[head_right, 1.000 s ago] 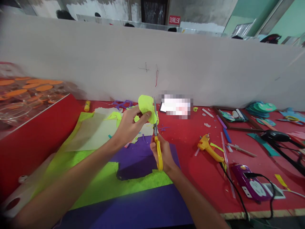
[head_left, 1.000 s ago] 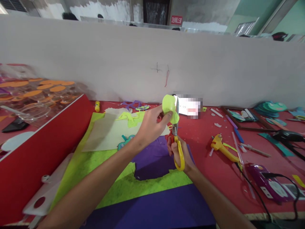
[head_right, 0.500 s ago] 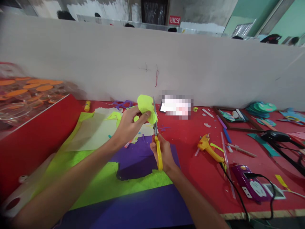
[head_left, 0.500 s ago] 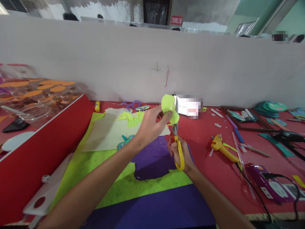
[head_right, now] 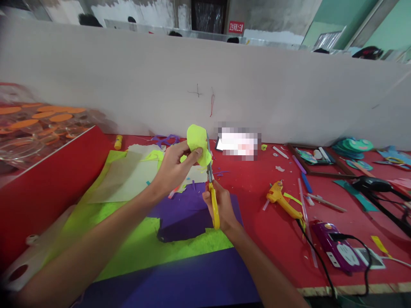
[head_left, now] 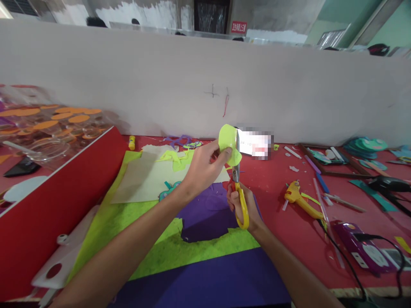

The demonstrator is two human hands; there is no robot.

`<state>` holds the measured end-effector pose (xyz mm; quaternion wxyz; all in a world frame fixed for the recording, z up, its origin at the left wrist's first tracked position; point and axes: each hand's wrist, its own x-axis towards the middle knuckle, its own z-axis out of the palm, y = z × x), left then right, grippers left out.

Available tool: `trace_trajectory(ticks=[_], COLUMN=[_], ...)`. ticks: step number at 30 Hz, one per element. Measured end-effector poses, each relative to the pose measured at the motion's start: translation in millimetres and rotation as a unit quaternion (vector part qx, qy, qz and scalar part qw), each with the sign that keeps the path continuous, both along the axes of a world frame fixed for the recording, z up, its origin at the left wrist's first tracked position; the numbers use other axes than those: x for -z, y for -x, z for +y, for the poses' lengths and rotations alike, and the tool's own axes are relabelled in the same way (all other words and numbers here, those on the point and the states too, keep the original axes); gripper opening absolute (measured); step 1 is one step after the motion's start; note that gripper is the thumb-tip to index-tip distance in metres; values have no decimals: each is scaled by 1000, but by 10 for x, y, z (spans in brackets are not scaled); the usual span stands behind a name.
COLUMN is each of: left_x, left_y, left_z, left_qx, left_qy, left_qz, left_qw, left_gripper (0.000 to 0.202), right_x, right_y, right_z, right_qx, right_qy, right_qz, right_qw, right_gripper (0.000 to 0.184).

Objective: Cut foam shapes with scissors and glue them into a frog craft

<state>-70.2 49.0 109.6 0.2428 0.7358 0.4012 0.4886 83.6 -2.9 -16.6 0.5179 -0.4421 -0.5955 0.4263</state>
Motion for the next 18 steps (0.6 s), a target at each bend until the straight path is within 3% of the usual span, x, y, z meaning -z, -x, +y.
trace_trajectory(ticks=[18], left_x=[-34], left_y=[33], left_z=[2], left_qx=[12], left_qy=[-1], left_qz=[-10], left_qw=[1000], left_gripper=[26], right_x=[-19], right_y=[0], right_z=[-1], right_qx=[16], right_qy=[-2], right_qz=[-23], right_qw=[1000], right_gripper=[59])
